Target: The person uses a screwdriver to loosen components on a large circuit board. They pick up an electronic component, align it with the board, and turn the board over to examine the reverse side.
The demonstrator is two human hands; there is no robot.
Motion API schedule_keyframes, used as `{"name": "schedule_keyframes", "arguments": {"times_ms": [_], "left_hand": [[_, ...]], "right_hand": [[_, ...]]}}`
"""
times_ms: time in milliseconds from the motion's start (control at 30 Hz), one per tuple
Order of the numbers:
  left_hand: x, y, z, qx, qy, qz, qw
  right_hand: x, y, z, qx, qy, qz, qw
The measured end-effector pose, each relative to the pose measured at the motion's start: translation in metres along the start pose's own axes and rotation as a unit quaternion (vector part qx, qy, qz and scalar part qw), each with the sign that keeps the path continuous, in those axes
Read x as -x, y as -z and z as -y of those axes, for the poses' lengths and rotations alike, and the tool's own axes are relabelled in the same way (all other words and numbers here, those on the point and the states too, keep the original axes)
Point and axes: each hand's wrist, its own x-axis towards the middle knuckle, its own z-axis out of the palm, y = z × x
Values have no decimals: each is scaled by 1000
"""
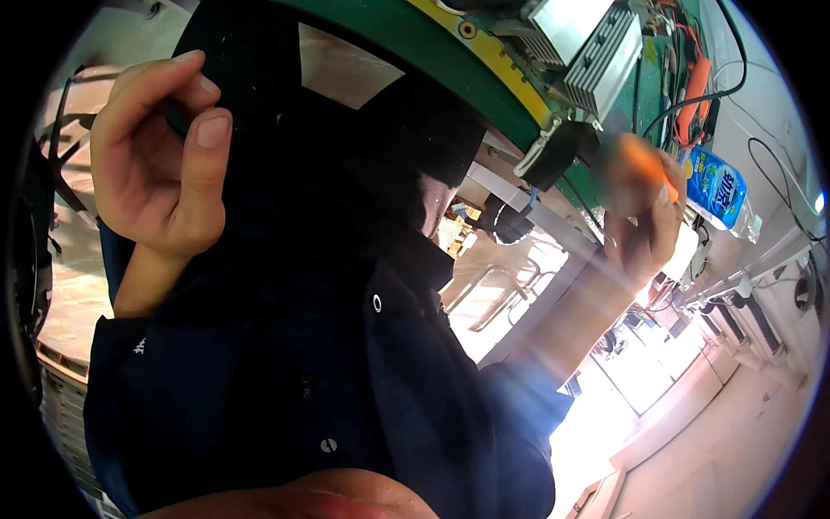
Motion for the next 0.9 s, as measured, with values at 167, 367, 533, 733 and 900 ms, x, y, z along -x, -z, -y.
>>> {"name": "schedule_keyframes", "arguments": {"times_ms": [167,367,533,733,900], "left_hand": [[-2,3,11,-6,-7,-11,1000],[0,12,27,19,-12,-14,1000],[1,18,31,33,20,-2,999],[3,20,32,31,22,0,999],[5,16,29,27,24,3,999]], "right_hand": [[0,19,3,-80,-57,96,991],[11,17,3,-66,-70,-66,993],[4,2,5,-140,-73,-237,959],[3,30,10,-300,-161,-144,929],[5,35,13,-223,-154,-153,950]]}}
